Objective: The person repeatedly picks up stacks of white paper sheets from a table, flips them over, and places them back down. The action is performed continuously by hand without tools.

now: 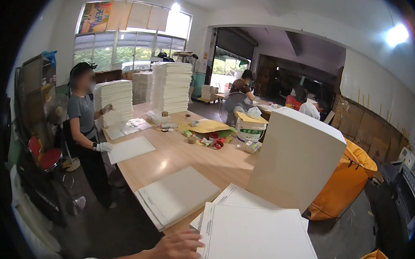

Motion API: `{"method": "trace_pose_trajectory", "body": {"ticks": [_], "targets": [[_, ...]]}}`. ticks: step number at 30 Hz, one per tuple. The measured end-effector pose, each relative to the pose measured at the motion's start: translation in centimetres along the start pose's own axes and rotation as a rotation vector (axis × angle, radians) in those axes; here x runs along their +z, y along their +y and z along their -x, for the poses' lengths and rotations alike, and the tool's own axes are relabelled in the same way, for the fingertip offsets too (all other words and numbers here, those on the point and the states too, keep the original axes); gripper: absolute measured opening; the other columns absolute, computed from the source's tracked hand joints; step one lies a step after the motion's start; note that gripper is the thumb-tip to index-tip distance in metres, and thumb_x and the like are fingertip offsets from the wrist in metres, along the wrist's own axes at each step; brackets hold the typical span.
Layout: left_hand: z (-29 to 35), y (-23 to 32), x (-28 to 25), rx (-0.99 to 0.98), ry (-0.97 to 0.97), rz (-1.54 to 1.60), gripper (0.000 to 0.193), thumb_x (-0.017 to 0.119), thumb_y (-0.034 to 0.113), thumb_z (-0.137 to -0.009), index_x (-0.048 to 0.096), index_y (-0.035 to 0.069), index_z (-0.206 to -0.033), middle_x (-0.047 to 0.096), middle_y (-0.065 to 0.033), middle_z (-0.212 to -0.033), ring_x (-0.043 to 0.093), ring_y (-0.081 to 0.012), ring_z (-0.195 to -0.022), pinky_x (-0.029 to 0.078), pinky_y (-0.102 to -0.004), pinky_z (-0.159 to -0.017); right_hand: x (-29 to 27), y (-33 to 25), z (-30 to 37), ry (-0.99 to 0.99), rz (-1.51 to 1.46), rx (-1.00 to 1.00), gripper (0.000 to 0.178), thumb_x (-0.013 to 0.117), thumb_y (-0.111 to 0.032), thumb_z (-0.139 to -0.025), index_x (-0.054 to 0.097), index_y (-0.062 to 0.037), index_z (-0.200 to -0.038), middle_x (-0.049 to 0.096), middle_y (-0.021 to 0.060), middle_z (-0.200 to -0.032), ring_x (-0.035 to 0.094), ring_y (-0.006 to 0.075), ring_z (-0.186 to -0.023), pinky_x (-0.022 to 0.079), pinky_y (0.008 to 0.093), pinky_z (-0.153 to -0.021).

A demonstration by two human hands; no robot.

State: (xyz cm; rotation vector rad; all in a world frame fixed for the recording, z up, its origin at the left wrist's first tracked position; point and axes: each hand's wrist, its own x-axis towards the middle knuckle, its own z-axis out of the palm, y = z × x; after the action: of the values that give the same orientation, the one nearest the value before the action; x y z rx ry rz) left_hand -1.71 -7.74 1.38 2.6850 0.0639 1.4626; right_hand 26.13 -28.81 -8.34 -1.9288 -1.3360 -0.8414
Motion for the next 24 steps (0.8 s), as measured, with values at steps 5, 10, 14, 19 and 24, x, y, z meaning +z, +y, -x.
{"method": "trace_pose_trajectory", "body": {"ticks": [5, 10, 14, 19, 24], "targets": [[11.8, -3.2, 5.3, -1.233, 0.102, 1.125, 0.039, 0.071, 0.040, -0.106, 0.069, 0.004, -0.121, 0.075, -0.0130, -0.119, 0.075, -0.0263, -0.108, 0.059, -0.0411, -0.103, 0.4, -1.2, -0.7, 0.007, -0.088, -0.026, 0.037, 0.074, -0.043, -0.090, 0.080, -0.0056, -0.089, 0.076, 0.0176, -0.098, 0.068, 0.0402, -0.100, 0.044, 0.0589, -0.105], [3.6, -0.1, 6.9, -1.409, -0.111, 1.764, 0.050, 0.064, 0.034, -0.110, 0.057, -0.004, -0.142, 0.073, -0.0141, -0.127, 0.074, -0.0241, -0.113, 0.060, -0.0364, -0.099, -0.4, -0.4, -0.2, -0.018, -0.041, -0.019, 0.040, 0.073, -0.043, -0.092, 0.080, -0.0052, -0.102, 0.075, 0.0176, -0.111, 0.068, 0.0389, -0.110, 0.043, 0.0572, -0.109], [4.9, -0.1, 5.0, -1.497, -0.149, 1.486, 0.046, 0.065, 0.020, -0.109, 0.056, -0.004, -0.146, 0.072, -0.0140, -0.131, 0.072, -0.0236, -0.118, 0.057, -0.0386, -0.104, -0.4, -0.1, -0.6, -0.024, 0.022, -0.066, 0.047, 0.071, -0.045, -0.097, 0.079, -0.0043, -0.118, 0.075, 0.0175, -0.128, 0.068, 0.0368, -0.123, 0.042, 0.0548, -0.115], [10.4, -2.5, -2.6, -1.447, 0.340, 1.388, 0.041, 0.060, 0.006, -0.105, 0.058, -0.008, -0.144, 0.068, -0.0209, -0.140, 0.069, -0.0330, -0.127, 0.054, -0.0478, -0.113, -1.5, -2.9, -2.8, -0.049, 0.126, -0.020, 0.054, 0.070, -0.051, -0.099, 0.073, -0.0092, -0.134, 0.071, 0.0142, -0.141, 0.065, 0.0350, -0.130, 0.046, 0.0495, -0.110], [12.2, -11.0, -4.2, -1.200, 0.562, 1.269, 0.040, 0.056, 0.010, -0.108, 0.057, -0.007, -0.144, 0.069, -0.0164, -0.140, 0.069, -0.0306, -0.127, 0.052, -0.0462, -0.114, -0.8, -2.3, -2.2, 0.017, 0.173, -0.027, 0.053, 0.065, -0.056, -0.103, 0.075, -0.0119, -0.131, 0.073, 0.0114, -0.138, 0.066, 0.0313, -0.130, 0.046, 0.0476, -0.109]]}}
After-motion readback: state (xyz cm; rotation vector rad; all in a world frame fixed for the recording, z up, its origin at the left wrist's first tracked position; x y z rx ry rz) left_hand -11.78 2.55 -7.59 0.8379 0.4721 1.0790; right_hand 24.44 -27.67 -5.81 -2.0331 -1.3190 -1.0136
